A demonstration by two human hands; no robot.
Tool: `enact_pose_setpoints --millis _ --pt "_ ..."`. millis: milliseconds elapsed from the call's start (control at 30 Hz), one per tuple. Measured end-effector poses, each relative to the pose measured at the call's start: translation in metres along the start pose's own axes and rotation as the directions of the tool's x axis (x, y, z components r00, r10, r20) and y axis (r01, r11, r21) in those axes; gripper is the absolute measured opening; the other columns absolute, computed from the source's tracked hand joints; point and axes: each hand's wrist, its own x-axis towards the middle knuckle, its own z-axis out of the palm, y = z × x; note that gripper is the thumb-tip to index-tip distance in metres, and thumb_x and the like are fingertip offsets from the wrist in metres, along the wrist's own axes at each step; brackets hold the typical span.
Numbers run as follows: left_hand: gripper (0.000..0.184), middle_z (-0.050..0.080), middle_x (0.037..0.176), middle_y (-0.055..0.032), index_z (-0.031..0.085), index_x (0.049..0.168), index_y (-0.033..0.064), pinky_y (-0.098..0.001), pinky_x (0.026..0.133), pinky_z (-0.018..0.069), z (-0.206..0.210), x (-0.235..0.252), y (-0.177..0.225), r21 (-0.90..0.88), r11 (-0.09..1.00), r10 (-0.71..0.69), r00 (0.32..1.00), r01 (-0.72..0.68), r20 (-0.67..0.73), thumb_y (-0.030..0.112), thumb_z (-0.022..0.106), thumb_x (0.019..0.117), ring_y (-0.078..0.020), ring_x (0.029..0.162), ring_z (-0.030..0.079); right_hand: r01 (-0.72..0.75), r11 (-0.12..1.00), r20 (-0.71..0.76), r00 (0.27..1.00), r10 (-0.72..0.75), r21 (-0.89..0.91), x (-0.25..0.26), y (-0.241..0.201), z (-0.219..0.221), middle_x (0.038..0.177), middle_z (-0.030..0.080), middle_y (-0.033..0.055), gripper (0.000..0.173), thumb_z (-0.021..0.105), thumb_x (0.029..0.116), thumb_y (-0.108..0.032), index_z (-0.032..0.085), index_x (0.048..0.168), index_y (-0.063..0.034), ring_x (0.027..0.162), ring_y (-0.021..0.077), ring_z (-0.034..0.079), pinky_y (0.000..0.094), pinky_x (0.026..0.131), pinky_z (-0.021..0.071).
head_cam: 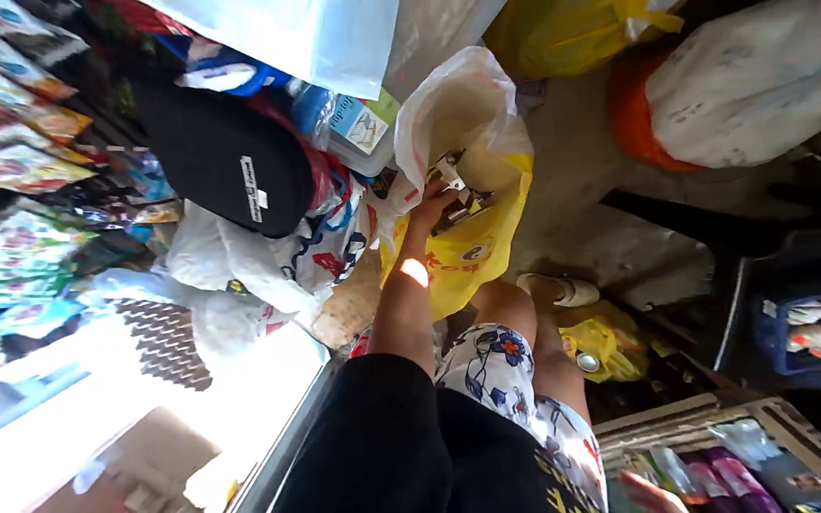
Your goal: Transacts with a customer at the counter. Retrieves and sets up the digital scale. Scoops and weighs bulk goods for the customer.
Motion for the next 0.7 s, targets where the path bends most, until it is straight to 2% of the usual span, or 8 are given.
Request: enact_pose_setpoints --millis 133,267,367,433,500,600,667,700 --pt "0.033 0.068 0.116 -0.0206 0.064 0.122 -0.0067 -0.0450 0.098 0.0528 -0.017 -0.050 0.027 0.029 0.999 0.025 0.999 -0.024 -0.030 0.017 0.065 0.0994 -0.0253 0.107 0.065 0.061 0.996 -0.039 0.998 -0.058 0.071 -0.009 0.037 0.007 0.139 0.052 0.0347 0.060 0.070 0.0861 0.004 0.046 0.140 0.0177 0.130 0.0358 0.053 0.0388 0.111 0.0410" --pt "0.029 0.068 0.110 -0.0168 0.064 0.118 -0.0054 -0.0412 0.095 0.0531 -0.009 -0.070 0.030 -0.025 1.000 -0.008 0.997 0.006 -0.080 0.018 0.065 0.1002 -0.0209 0.102 0.065 0.058 0.984 0.008 0.998 -0.060 0.169 -0.014 0.045 0.013 0.141 0.051 0.0327 0.063 0.071 0.0858 0.004 0.045 0.142 0.0148 0.133 0.0348 0.051 0.0391 0.114 0.0387" --pt "0.032 0.067 0.116 -0.0188 0.062 0.124 -0.0061 -0.0414 0.097 0.0520 -0.001 -0.081 0.035 0.018 0.997 -0.068 0.991 0.070 -0.120 0.015 0.064 0.1001 -0.0222 0.106 0.063 0.340 0.911 -0.069 0.940 -0.333 0.234 0.001 0.135 0.035 0.140 0.052 0.0347 0.074 0.078 0.0787 -0.007 0.046 0.142 0.0137 0.128 0.0432 0.055 0.0520 0.109 0.0454" --pt "0.033 0.065 0.115 -0.0194 0.058 0.126 -0.0070 -0.0404 0.093 0.0519 -0.004 -0.094 0.035 0.081 0.993 -0.079 0.988 0.091 -0.136 0.014 0.062 0.1001 -0.0218 0.103 0.061 0.430 0.866 -0.147 0.903 -0.405 0.257 0.007 0.174 0.052 0.140 0.055 0.0297 0.078 0.082 0.0756 -0.018 0.050 0.143 0.0073 0.123 0.0402 0.060 0.0517 0.103 0.0508" --pt "0.037 0.065 0.121 -0.0151 0.055 0.133 -0.0002 -0.0387 0.092 0.0531 -0.020 -0.110 0.023 0.159 0.981 -0.099 0.991 0.113 -0.090 0.022 0.059 0.1031 -0.0181 0.104 0.062 0.404 0.859 -0.178 0.914 -0.365 0.315 0.006 0.188 0.065 0.138 0.058 0.0238 0.079 0.084 0.0731 -0.021 0.054 0.143 -0.0005 0.120 0.0356 0.061 0.0499 0.100 0.0530" --pt "0.030 0.064 0.105 -0.0075 0.054 0.129 0.0021 -0.0320 0.082 0.0524 -0.019 -0.130 0.035 0.155 0.984 -0.062 0.989 0.082 -0.131 0.022 0.050 0.1073 -0.0120 0.088 0.060 0.416 0.830 -0.209 0.909 -0.361 0.372 0.014 0.204 0.077 0.135 0.059 0.0221 0.079 0.085 0.0704 -0.021 0.056 0.142 -0.0031 0.119 0.0355 0.061 0.0512 0.100 0.0525" --pt "0.027 0.066 0.105 -0.0053 0.054 0.128 0.0040 -0.0287 0.079 0.0526 -0.011 -0.152 0.056 0.118 0.993 -0.004 0.985 0.025 -0.173 0.020 0.042 0.1098 -0.0105 0.088 0.061 0.443 0.800 -0.242 0.895 -0.374 0.404 0.017 0.218 0.088 0.135 0.060 0.0206 0.077 0.084 0.0713 -0.023 0.057 0.141 -0.0047 0.118 0.0348 0.062 0.0516 0.099 0.0524" --pt "0.029 0.065 0.111 -0.0070 0.052 0.131 0.0026 -0.0292 0.083 0.0516 -0.010 -0.163 0.067 0.110 0.994 0.028 0.982 -0.007 -0.186 0.018 0.039 0.1104 -0.0117 0.094 0.061 0.450 0.787 -0.257 0.892 -0.372 0.422 0.018 0.225 0.094 0.136 0.060 0.0202 0.074 0.083 0.0732 -0.024 0.058 0.140 -0.0048 0.118 0.0342 0.062 0.0512 0.099 0.0525"
